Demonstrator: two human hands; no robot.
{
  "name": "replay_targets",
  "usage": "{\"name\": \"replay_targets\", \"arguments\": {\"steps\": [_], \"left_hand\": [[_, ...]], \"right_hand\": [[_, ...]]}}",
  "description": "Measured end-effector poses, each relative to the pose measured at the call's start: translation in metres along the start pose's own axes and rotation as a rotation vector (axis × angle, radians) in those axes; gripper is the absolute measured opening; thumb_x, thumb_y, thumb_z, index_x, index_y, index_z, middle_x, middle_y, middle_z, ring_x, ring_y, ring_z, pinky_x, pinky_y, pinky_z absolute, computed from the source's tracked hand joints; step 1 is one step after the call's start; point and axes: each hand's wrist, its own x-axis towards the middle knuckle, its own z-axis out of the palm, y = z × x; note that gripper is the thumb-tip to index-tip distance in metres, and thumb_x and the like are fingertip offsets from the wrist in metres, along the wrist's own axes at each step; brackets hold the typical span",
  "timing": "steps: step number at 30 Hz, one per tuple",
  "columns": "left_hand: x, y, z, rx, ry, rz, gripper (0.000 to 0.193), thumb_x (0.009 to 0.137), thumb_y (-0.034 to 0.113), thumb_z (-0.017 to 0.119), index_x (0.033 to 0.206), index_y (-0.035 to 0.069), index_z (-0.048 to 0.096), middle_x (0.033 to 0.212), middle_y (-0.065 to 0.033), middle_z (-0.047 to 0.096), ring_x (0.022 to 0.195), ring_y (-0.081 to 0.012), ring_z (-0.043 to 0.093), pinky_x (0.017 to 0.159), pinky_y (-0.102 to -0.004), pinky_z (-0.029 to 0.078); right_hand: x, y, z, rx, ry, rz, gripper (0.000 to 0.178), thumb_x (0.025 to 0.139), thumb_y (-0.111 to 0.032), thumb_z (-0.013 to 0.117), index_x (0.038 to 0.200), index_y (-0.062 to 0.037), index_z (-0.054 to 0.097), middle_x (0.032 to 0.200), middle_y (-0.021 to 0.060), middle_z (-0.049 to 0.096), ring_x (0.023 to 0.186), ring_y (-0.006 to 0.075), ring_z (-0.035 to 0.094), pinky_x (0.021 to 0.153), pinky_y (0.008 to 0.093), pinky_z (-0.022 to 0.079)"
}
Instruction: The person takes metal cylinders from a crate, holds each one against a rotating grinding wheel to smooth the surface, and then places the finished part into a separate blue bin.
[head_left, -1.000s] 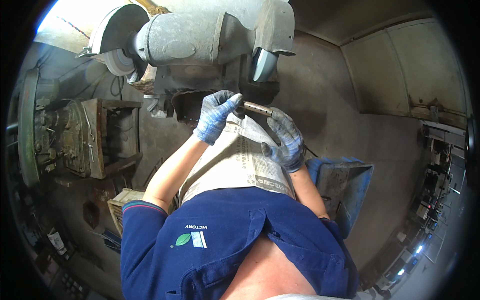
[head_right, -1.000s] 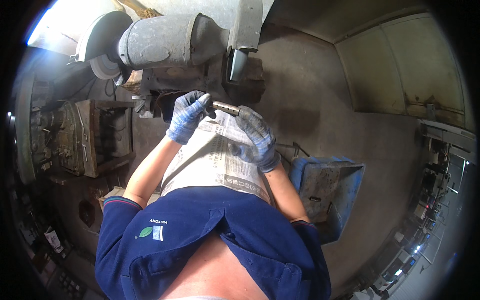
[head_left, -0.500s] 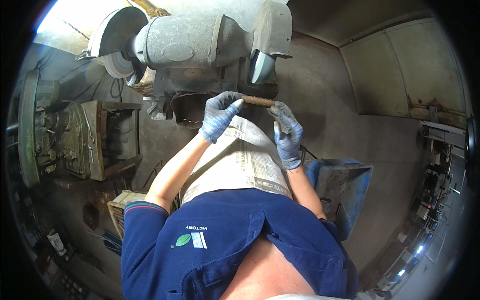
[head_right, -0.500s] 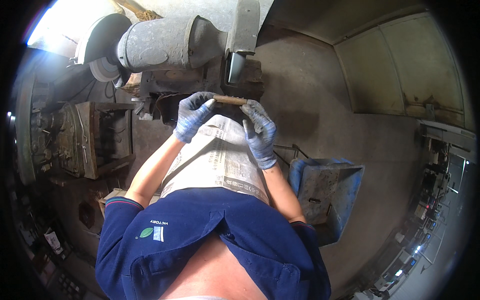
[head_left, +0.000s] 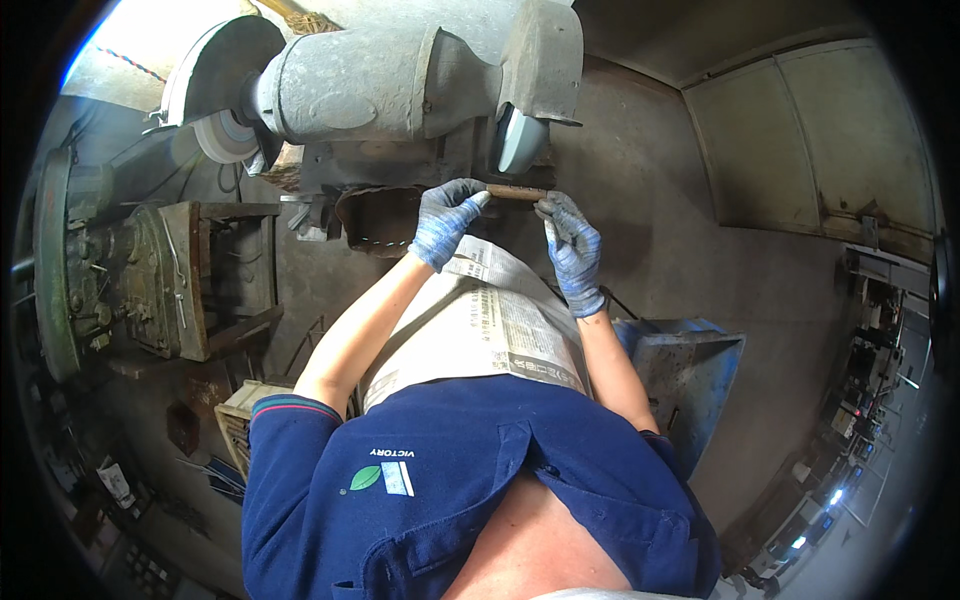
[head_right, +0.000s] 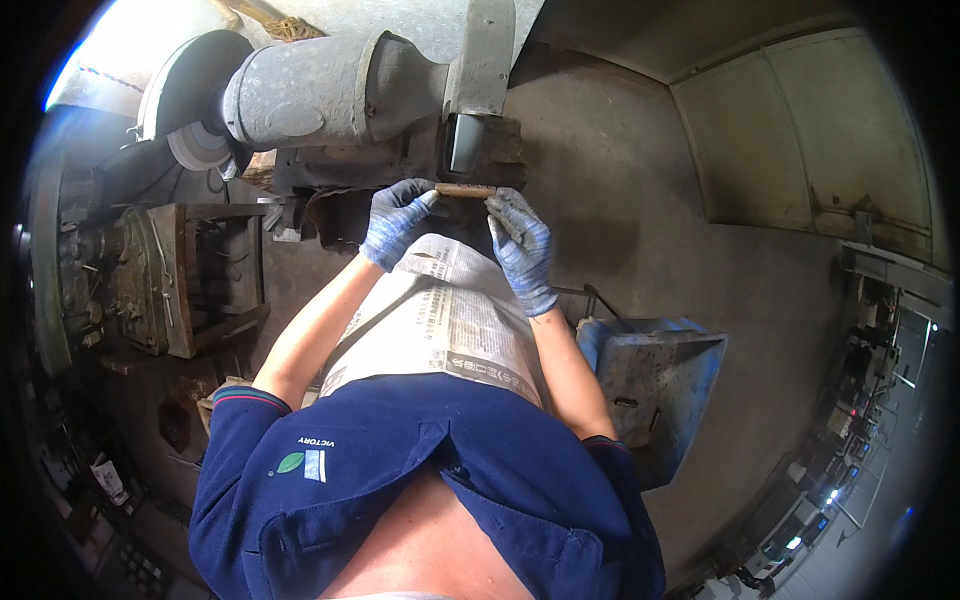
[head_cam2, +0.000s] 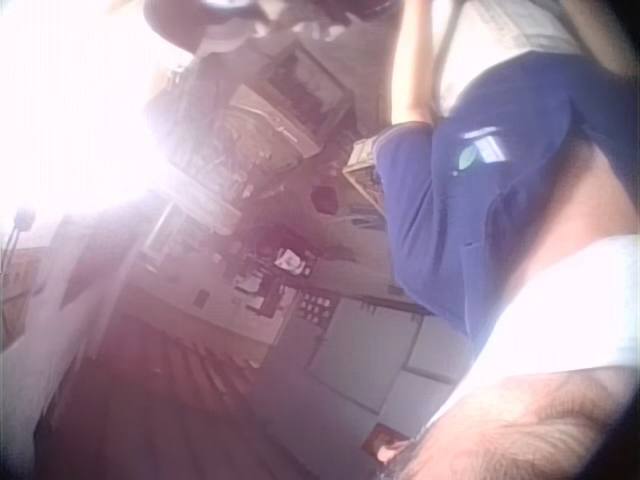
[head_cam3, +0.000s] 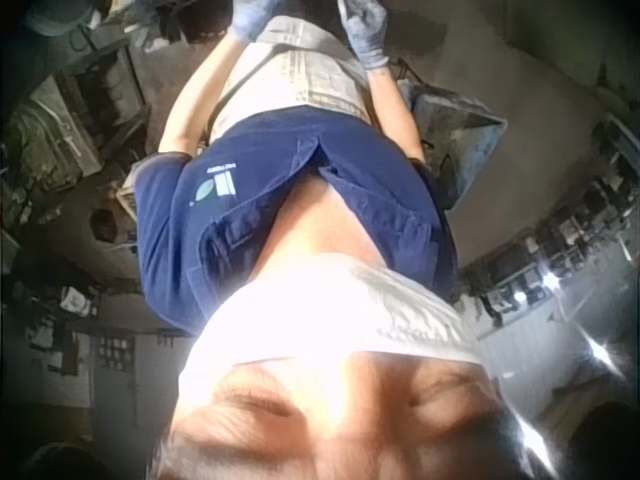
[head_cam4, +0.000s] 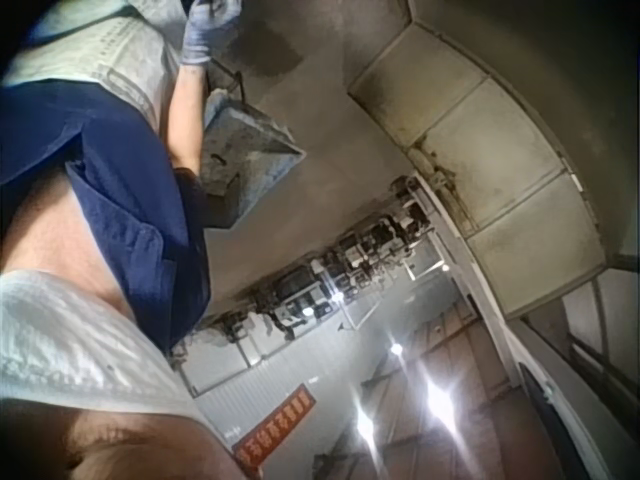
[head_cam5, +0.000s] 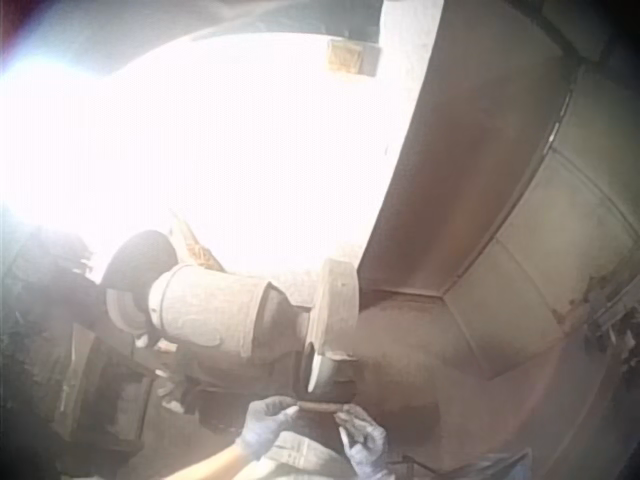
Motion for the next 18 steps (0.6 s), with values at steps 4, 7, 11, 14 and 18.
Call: {"name": "replay_targets", "arguments": {"steps": [4, 7, 11, 14, 18], "left_hand": [[0.007, -0.006, 0.010, -0.181, 0.012, -0.063, 0.014, 0.083, 0.005, 0.063, 0.094, -0.003, 0.064, 0.081, -0.0054, 0.065, 0.069, -0.0101, 0.060, 0.065, -0.0232, 0.050], [0.011, -0.011, 0.020, -0.224, 0.048, -0.050, 0.011, 0.084, 0.003, 0.062, 0.092, -0.004, 0.063, 0.082, -0.0075, 0.064, 0.070, -0.0142, 0.062, 0.066, -0.0278, 0.054], [0.019, -0.018, 0.032, -0.257, 0.115, -0.032, 0.009, 0.084, 0.003, 0.061, 0.091, -0.003, 0.063, 0.082, -0.0083, 0.064, 0.070, -0.0158, 0.062, 0.067, -0.0284, 0.056], [0.020, -0.012, 0.031, -0.257, 0.129, -0.053, 0.009, 0.083, 0.002, 0.061, 0.090, -0.003, 0.064, 0.081, -0.0077, 0.065, 0.070, -0.0144, 0.062, 0.066, -0.0261, 0.054], [0.020, -0.008, 0.019, -0.229, 0.176, -0.044, 0.008, 0.083, 0.001, 0.061, 0.089, -0.004, 0.064, 0.080, -0.0079, 0.065, 0.068, -0.0138, 0.061, 0.065, -0.0250, 0.052]], "right_hand": [[0.000, 0.014, 0.001, 0.164, 0.032, 0.149, 0.018, 0.080, -0.002, 0.063, 0.098, -0.0004, 0.067, 0.101, 0.0112, 0.066, 0.097, 0.0166, 0.061, 0.086, 0.0296, 0.046], [0.003, 0.019, 0.000, 0.246, 0.053, 0.255, 0.017, 0.081, -0.001, 0.062, 0.097, -0.0003, 0.067, 0.098, 0.0106, 0.067, 0.092, 0.0166, 0.062, 0.082, 0.0274, 0.046], [0.005, 0.028, -0.004, 0.234, 0.017, 0.235, 0.018, 0.090, -0.005, 0.051, 0.102, 0.0030, 0.063, 0.100, 0.0106, 0.065, 0.094, 0.0172, 0.061, 0.088, 0.0303, 0.047], [0.003, 0.030, 0.001, 0.363, 0.037, 0.305, 0.019, 0.090, -0.006, 0.052, 0.102, 0.0034, 0.063, 0.099, 0.0106, 0.065, 0.093, 0.0173, 0.061, 0.087, 0.0302, 0.047], [0.005, 0.026, 0.021, 0.414, 0.095, 0.379, 0.012, 0.084, -0.005, 0.062, 0.093, -0.0003, 0.067, 0.091, 0.0079, 0.068, 0.083, 0.0126, 0.061, 0.076, 0.0259, 0.047]]}}
